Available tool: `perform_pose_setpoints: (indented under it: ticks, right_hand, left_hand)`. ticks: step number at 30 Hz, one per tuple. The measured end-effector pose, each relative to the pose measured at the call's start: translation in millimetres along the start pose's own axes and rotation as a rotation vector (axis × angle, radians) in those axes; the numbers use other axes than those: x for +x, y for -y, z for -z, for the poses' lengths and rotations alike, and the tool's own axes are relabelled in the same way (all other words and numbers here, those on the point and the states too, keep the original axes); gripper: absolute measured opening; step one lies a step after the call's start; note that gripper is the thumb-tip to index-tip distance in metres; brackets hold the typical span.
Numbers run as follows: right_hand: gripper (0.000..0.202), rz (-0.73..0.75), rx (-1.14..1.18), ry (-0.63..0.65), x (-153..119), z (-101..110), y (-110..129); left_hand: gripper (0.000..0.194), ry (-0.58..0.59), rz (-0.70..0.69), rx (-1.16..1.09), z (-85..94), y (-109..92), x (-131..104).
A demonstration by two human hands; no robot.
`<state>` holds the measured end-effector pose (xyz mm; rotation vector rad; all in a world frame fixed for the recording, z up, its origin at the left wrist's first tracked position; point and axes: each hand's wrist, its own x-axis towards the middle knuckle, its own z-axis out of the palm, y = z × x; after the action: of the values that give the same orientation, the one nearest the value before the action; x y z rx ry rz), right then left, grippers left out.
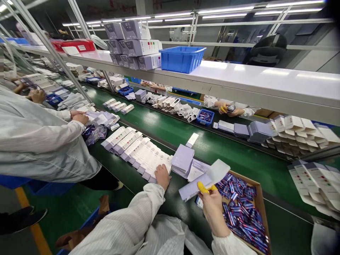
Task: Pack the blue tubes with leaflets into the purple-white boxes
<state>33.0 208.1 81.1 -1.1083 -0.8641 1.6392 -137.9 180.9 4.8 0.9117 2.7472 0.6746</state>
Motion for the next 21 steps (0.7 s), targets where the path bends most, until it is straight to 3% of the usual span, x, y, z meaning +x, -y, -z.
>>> perform_pose_setpoints:
  ticks: [5, 9, 11, 14, 17, 21]
  right_hand:
    - [0.041, 0.02, 0.038, -0.115, 9.6, 9.5, 11.9]
    - [0.042, 0.054, 0.125, -0.196, 19.2, 19.3, 28.9]
    - [0.044, 0.053, 0.162, -0.188, 20.6, 18.7, 41.0]
    - [0.045, 0.017, 0.237, -0.077, 14.9, 3.9, 60.8]
    - [0.042, -0.021, 0.286, 0.048, 5.3, -20.4, 73.5]
    - [0.044, -0.004, 0.209, 0.048, 4.8, -39.3, 69.3]
  left_hand:
    - [0.049, -0.043, 0.11, -0.123, 11.8, 10.4, 5.8]
    - [0.048, -0.022, 0.103, -0.272, 47.9, 26.0, 0.9]
    - [0.05, 0.023, 0.027, -0.307, 69.1, 32.0, -9.5]
    - [0.048, 0.112, -0.25, -0.257, 90.7, 32.5, -32.0]
    - [0.048, 0.132, -0.454, -0.241, 96.1, 24.2, -51.6]
    - [0.051, 0.115, -0.504, -0.312, 99.1, 12.5, -62.3]
